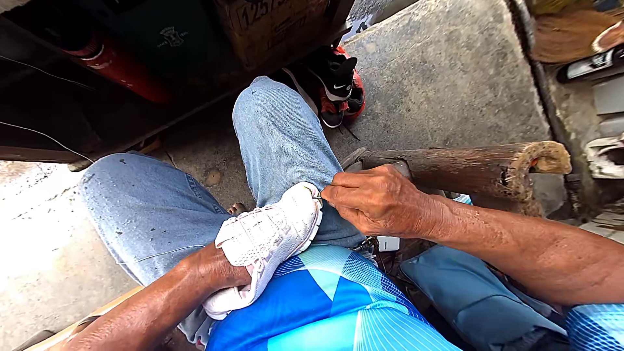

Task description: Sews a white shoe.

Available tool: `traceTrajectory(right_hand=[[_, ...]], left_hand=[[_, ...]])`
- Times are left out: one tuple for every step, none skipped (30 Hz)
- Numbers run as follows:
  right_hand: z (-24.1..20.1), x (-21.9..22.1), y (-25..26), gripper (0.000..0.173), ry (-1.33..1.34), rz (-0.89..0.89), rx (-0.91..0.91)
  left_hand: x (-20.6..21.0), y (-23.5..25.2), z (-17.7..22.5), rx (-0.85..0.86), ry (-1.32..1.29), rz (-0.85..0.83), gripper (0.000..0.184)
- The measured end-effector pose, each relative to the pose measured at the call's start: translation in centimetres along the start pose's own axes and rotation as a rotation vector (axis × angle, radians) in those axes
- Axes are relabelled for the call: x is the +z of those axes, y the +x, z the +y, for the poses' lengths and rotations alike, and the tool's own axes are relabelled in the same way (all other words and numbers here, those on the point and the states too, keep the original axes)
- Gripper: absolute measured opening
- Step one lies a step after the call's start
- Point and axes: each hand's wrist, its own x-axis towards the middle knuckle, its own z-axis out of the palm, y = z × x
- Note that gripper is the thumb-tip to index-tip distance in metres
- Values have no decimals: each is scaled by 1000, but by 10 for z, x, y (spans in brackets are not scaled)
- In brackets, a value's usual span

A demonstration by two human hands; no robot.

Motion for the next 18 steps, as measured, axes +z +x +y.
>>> traceTrajectory(right_hand=[[2,0,1,20,54,-15,31],[3,-2,2,19,132,-36,76],[4,-3,3,19,195,-54,113],[4,-3,4,18,212,-61,124],[4,-3,4,19,172,-56,101],[3,-3,5,19,97,-49,57],[2,-3,6,18,21,-43,11],[2,-3,6,18,-31,-43,-17],[2,-2,7,18,-31,-43,-19],[3,-2,7,18,24,-51,13],[4,-2,8,17,126,-69,79],[4,-3,9,15,230,-92,147],[4,-4,11,14,294,-105,191],[3,-4,13,14,293,-107,189],[2,-3,13,15,241,-97,151],[2,-1,13,15,173,-80,102],[1,0,14,16,109,-70,63],[2,-1,15,16,66,-68,42]], left_hand=[[1,1,-1,-1,6,-4,17],[1,1,-2,0,17,-10,18],[2,2,-3,7,44,-12,18],[3,2,-4,22,78,-6,17],[4,1,-5,25,84,-2,17],[4,1,-5,19,73,-3,17],[4,0,-4,6,58,-7,18],[3,0,-3,-5,48,-12,19],[3,1,-3,-4,50,-11,19],[3,2,-3,5,59,-4,19],[3,3,-3,22,68,6,18],[4,4,-4,47,83,18,18],[5,4,-5,72,101,34,17],[6,4,-5,85,106,40,17],[5,3,-5,84,96,36,17],[7,3,-7,96,100,46,17],[7,4,-8,95,97,45,17],[6,4,-9,90,87,39,17]])
